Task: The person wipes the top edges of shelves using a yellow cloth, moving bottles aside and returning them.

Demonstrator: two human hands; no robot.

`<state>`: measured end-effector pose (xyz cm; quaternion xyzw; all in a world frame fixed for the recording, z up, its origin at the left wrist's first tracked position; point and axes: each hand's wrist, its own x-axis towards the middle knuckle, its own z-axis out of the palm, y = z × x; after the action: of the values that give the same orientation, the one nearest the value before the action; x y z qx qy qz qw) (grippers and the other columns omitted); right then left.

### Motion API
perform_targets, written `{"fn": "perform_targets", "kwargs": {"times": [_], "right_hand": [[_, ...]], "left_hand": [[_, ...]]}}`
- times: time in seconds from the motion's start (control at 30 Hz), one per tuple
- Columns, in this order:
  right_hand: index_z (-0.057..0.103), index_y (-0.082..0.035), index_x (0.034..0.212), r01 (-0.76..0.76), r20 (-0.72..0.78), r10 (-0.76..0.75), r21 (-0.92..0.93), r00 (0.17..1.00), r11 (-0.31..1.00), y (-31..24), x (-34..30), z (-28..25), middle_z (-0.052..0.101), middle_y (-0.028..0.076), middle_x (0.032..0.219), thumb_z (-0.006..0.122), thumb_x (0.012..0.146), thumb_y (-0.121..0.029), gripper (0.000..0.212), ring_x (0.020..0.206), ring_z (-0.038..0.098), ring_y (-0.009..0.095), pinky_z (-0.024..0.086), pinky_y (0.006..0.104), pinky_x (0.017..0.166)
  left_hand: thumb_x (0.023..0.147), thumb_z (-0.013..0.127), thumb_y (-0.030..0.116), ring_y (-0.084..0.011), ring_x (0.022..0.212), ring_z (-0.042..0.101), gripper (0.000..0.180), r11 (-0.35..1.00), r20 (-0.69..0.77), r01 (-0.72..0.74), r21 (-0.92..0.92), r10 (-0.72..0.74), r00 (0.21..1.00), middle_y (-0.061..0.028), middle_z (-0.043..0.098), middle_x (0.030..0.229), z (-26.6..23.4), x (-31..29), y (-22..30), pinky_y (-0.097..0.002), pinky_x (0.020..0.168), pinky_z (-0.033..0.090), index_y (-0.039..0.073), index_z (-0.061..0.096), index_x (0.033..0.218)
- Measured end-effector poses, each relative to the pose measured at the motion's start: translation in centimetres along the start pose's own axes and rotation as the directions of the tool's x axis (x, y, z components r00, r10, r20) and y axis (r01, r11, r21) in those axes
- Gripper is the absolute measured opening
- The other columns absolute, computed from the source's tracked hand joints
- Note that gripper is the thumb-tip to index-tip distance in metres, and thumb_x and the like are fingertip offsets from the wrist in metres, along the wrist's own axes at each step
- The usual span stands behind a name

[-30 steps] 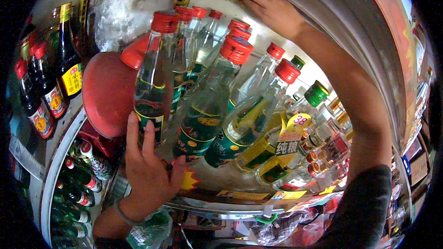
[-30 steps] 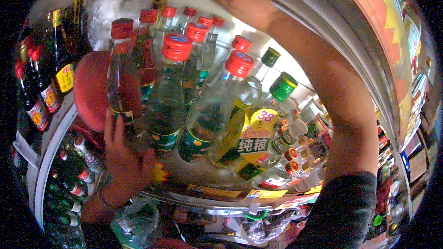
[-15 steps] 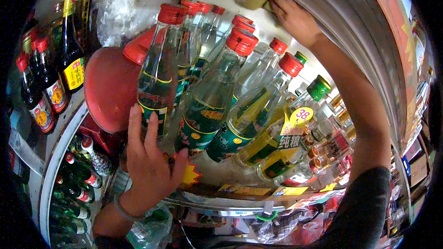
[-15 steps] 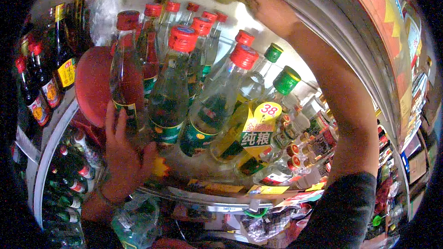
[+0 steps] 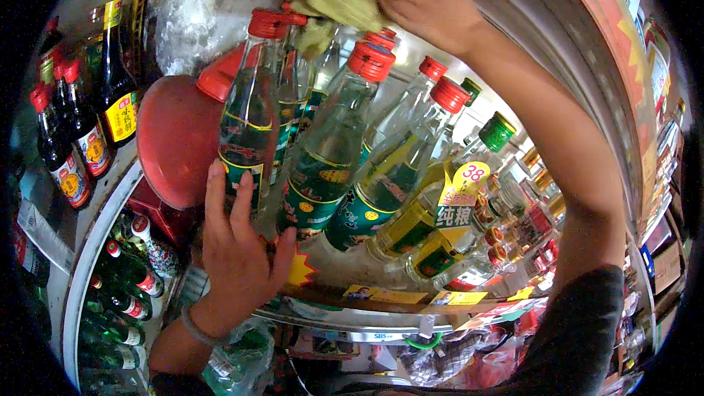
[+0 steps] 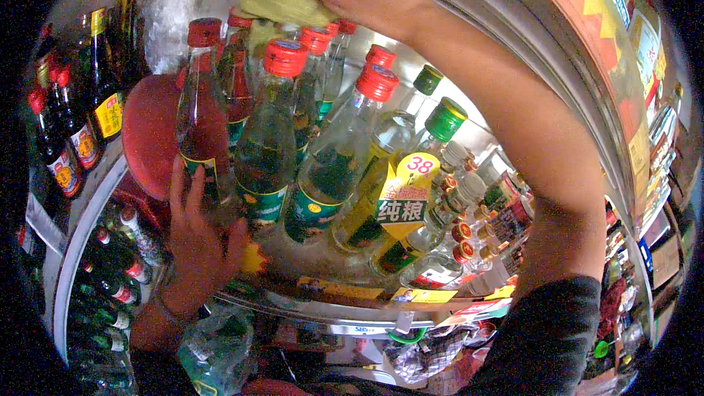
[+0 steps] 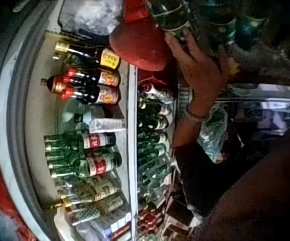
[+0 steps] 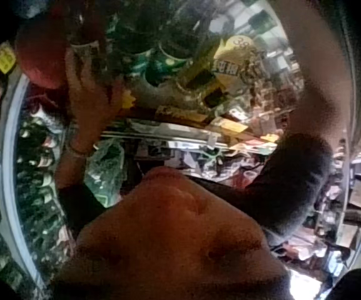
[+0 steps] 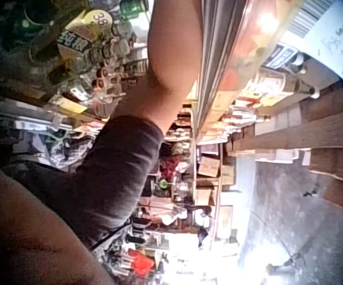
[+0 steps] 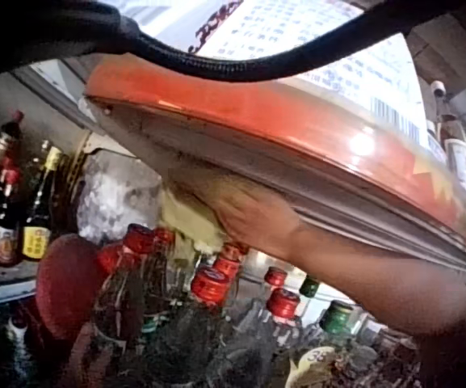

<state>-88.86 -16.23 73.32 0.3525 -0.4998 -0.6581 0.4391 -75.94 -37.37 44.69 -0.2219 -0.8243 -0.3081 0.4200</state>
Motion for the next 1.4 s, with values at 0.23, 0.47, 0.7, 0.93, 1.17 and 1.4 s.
{"fn": "perform_targets", "kwargs": {"times": [0.23, 0.47, 0.7, 0.93, 1.17, 1.4], "right_hand": [[0.062, -0.003, 0.11, -0.102, -0.031, 0.099, -0.141, 0.995, 0.985, -0.6, -2.1, 3.0, 0.054, 0.01, 0.125, 0.048, 0.087, -0.022, 0.032, 0.115, 0.049, 0.025, 0.04, 0.0361, 0.097], [0.041, -0.01, 0.138, -0.24, 0.408, 0.265, -0.113, 0.874, 0.964, -1.9, -15.0, -0.4, 0.05, 0.004, 0.132, 0.05, 0.084, -0.02, 0.057, 0.101, 0.054, 0.018, 0.048, 0.0304, 0.083], [0.045, -0.008, 0.135, -0.36, 0.45, 0.393, -0.16, 0.802, 0.919, -3.4, -25.2, -2.8, 0.052, 0.004, 0.129, 0.051, 0.083, -0.018, 0.054, 0.088, 0.057, 0.017, 0.047, 0.0312, 0.08], [0.035, 0.005, 0.136, -0.497, 0.853, 0.302, -0.059, 0.425, 0.866, -4.6, -28.3, -0.5, 0.046, 0.016, 0.13, 0.051, 0.088, -0.022, 0.058, 0.112, 0.053, 0.027, 0.043, 0.0386, 0.097], [0.034, 0.011, 0.128, -0.964, 0.586, 0.769, 0.218, 0.255, 0.153, -7.5, -22.3, 2.9, 0.032, 0.035, 0.13, 0.061, 0.083, -0.02, 0.061, 0.119, 0.038, 0.049, 0.038, 0.044, 0.102], [0.036, 0.007, 0.13, -0.82, 0.378, 0.74, 0.394, 0.556, 0.416, -7.6, -17.8, 5.0, 0.035, 0.03, 0.13, 0.058, 0.074, 0.0, 0.06, 0.123, 0.036, 0.045, 0.034, 0.0428, 0.106]], "left_hand": [[0.077, 0.067, 0.021, -0.0518, 0.13, 0.028, 0.076, 1.0, -0.021, -0.02, -0.012, 0.02, 1.0, -0.0377, 0.022, 0.14, 0.5, 0.0, 0.0, -0.0522, 0.105, 0.029, -0.008, 0.028, 0.135], [0.076, 0.067, 0.02, -0.0515, 0.13, 0.027, 0.075, 1.0, -0.024, -0.019, 0.011, 0.019, 1.0, -0.0374, 0.022, 0.139, 0.9, 0.0, -0.3, -0.0525, 0.105, 0.028, -0.009, 0.029, 0.134], [0.075, 0.067, 0.019, -0.0497, 0.128, 0.032, 0.074, 1.0, -0.015, 0.022, 0.003, -0.022, 1.0, -0.0358, 0.021, 0.141, 0.8, -0.1, 0.3, -0.0483, 0.104, 0.032, -0.009, 0.031, 0.134], [0.077, 0.065, 0.021, -0.0489, 0.127, 0.034, 0.074, 0.997, -0.024, 0.011, 0.072, -0.009, 1.0, -0.0349, 0.021, 0.142, 0.4, 0.0, 0.3, -0.0468, 0.103, 0.033, -0.009, 0.03, 0.135], [0.078, 0.064, 0.02, -0.0485, 0.127, 0.033, 0.073, 0.998, -0.006, 0.031, 0.056, -0.031, 1.0, -0.0349, 0.02, 0.142, 0.5, 0.0, 0.5, -0.0465, 0.104, 0.032, -0.009, 0.029, 0.135], [0.077, 0.063, 0.019, -0.0474, 0.128, 0.033, 0.073, 0.997, 0.0, 0.031, 0.074, -0.031, 1.0, -0.0341, 0.019, 0.143, 0.6, 0.0, 0.6, -0.0458, 0.104, 0.034, -0.01, 0.03, 0.135]]}}
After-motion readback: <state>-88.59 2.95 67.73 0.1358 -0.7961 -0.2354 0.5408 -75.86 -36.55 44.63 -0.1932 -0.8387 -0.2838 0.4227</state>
